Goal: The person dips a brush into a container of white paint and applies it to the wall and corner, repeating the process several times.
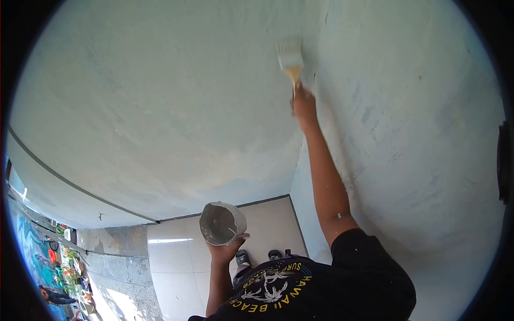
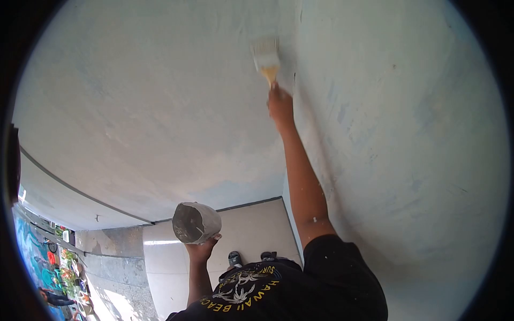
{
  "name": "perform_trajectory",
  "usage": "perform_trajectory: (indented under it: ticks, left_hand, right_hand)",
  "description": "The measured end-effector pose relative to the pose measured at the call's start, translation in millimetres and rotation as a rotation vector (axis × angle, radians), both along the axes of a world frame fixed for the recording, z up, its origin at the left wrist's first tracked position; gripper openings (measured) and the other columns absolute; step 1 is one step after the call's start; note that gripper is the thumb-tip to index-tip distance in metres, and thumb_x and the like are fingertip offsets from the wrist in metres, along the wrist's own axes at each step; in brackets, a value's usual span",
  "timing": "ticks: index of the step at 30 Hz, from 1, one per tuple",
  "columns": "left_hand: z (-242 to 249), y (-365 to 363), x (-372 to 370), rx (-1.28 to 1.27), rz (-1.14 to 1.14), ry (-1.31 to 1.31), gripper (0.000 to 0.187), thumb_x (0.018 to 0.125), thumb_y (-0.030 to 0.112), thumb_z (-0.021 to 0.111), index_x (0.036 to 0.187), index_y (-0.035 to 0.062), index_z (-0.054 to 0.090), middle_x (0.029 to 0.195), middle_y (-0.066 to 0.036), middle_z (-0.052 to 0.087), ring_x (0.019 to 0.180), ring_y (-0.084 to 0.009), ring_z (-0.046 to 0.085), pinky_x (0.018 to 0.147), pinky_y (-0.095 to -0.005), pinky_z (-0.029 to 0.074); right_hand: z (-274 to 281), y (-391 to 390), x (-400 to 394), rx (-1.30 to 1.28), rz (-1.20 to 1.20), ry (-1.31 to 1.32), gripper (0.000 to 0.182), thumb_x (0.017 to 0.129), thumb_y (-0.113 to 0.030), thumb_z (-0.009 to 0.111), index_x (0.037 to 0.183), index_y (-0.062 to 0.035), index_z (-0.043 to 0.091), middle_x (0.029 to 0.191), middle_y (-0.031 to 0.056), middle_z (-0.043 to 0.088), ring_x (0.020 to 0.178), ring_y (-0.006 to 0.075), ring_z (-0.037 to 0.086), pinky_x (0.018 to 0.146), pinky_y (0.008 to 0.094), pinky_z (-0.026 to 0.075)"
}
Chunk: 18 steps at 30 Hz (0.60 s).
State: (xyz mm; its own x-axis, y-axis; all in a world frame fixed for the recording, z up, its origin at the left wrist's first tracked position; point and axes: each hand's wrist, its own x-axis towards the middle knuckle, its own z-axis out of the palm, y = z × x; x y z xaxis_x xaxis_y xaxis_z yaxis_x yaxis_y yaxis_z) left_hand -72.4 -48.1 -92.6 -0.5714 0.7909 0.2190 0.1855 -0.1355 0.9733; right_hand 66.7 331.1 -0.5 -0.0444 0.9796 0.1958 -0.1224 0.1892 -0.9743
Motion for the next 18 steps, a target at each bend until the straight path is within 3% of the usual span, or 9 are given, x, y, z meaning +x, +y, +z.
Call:
perform_trajectory:
  ticks: [1, 3, 4, 5, 9, 11, 13, 15, 18]
  left_hand:
    - [1.4, -0.3, -0.6, -0.002, -0.008, -0.015, 0.087, 0.055, 0.019, 0.09, 0.127, 0.0005, 0.044, 0.116, -0.01, 0.057, 0.104, -0.021, 0.058, 0.087, -0.0361, 0.05]
    - [13.4, 4.1, 0.0, 0.001, -0.019, -0.009, 0.087, 0.055, 0.018, 0.09, 0.126, 0.0004, 0.044, 0.116, -0.01, 0.057, 0.103, -0.0209, 0.058, 0.087, -0.0361, 0.05]
    - [17.7, 1.9, 0.2, -0.009, -0.032, -0.002, 0.086, 0.055, 0.018, 0.09, 0.126, 0.0003, 0.044, 0.116, -0.01, 0.057, 0.103, -0.0207, 0.058, 0.087, -0.0362, 0.05]
    - [16.7, -2.1, -2.1, -0.017, -0.033, 0.003, 0.086, 0.055, 0.018, 0.09, 0.126, 0.0003, 0.044, 0.116, -0.01, 0.057, 0.103, -0.0207, 0.058, 0.087, -0.0362, 0.05]
    - [16.1, -2.6, -7.4, -0.17, -0.094, 0.063, 0.084, 0.058, 0.015, 0.087, 0.129, 0.002, 0.043, 0.12, -0.009, 0.053, 0.108, -0.0203, 0.053, 0.089, -0.036, 0.048]
    - [14.4, 1.3, -7.6, -0.143, -0.091, 0.059, 0.082, 0.058, 0.015, 0.086, 0.127, 0.0019, 0.044, 0.118, -0.008, 0.054, 0.106, -0.0201, 0.054, 0.088, -0.0357, 0.049]
    - [12.5, 2.4, -7.5, -0.046, -0.056, 0.069, 0.086, 0.055, 0.016, 0.09, 0.125, 0.0007, 0.044, 0.114, -0.01, 0.058, 0.101, -0.0193, 0.058, 0.087, -0.0356, 0.051]
    - [12.6, -0.2, -9.8, -0.091, -0.065, 0.069, 0.086, 0.055, 0.016, 0.09, 0.125, 0.0006, 0.044, 0.114, -0.01, 0.058, 0.101, -0.0195, 0.058, 0.086, -0.0356, 0.051]
    - [12.0, 1.3, -7.1, -0.066, -0.079, 0.062, 0.084, 0.056, 0.015, 0.088, 0.127, 0.0008, 0.043, 0.116, -0.01, 0.056, 0.103, -0.0202, 0.057, 0.087, -0.0361, 0.05]
  right_hand:
    - [-61.4, 11.0, -2.6, 0.16, -0.105, -0.124, 0.043, 0.099, -0.043, 0.041, 0.072, -0.0104, 0.05, 0.053, -0.0034, 0.041, 0.042, 0.0069, 0.037, 0.039, 0.0246, 0.032]
    - [-127.4, -7.3, -5.8, 0.006, -0.08, -0.125, 0.043, 0.1, -0.039, 0.041, 0.073, -0.008, 0.051, 0.054, -0.0028, 0.041, 0.043, 0.008, 0.038, 0.041, 0.0259, 0.033]
    - [-167.4, -7.3, -11.1, -0.05, -0.146, -0.19, 0.039, 0.099, -0.031, 0.044, 0.101, 0.003, 0.063, 0.077, 0.0183, 0.063, 0.073, 0.0282, 0.062, 0.07, 0.0363, 0.046]
    - [-182.2, -20.7, -14.4, -0.078, -0.161, -0.274, 0.039, 0.098, -0.03, 0.043, 0.106, 0.0029, 0.063, 0.088, 0.0234, 0.065, 0.087, 0.0378, 0.063, 0.077, 0.0396, 0.047]
    - [-244.4, -54.8, -13.1, -0.151, -0.146, -0.474, 0.042, 0.099, -0.032, 0.04, 0.099, 0.0037, 0.063, 0.087, 0.0258, 0.065, 0.09, 0.0428, 0.061, 0.078, 0.043, 0.046]
    - [-314.3, -45.0, -14.0, -0.24, -0.092, -0.492, 0.044, 0.099, -0.035, 0.04, 0.09, 0.0024, 0.062, 0.078, 0.0223, 0.064, 0.077, 0.0399, 0.061, 0.069, 0.0435, 0.046]
    - [-313.2, -52.4, -13.9, -0.333, -0.035, -0.517, 0.047, 0.099, -0.038, 0.041, 0.082, 0.0011, 0.061, 0.07, 0.0189, 0.063, 0.065, 0.0369, 0.061, 0.06, 0.044, 0.046]
    - [-307.2, -53.0, -4.2, -0.869, 0.121, -0.094, 0.052, 0.098, -0.046, 0.04, 0.066, -0.0059, 0.052, 0.054, 0.0061, 0.049, 0.04, 0.0223, 0.043, 0.04, 0.0383, 0.033]
    - [-297.7, -50.9, 9.8, -1.011, 0.111, 0.042, 0.053, 0.097, -0.05, 0.039, 0.06, -0.0118, 0.043, 0.05, -0.0021, 0.034, 0.037, 0.0121, 0.024, 0.035, 0.0305, 0.019]
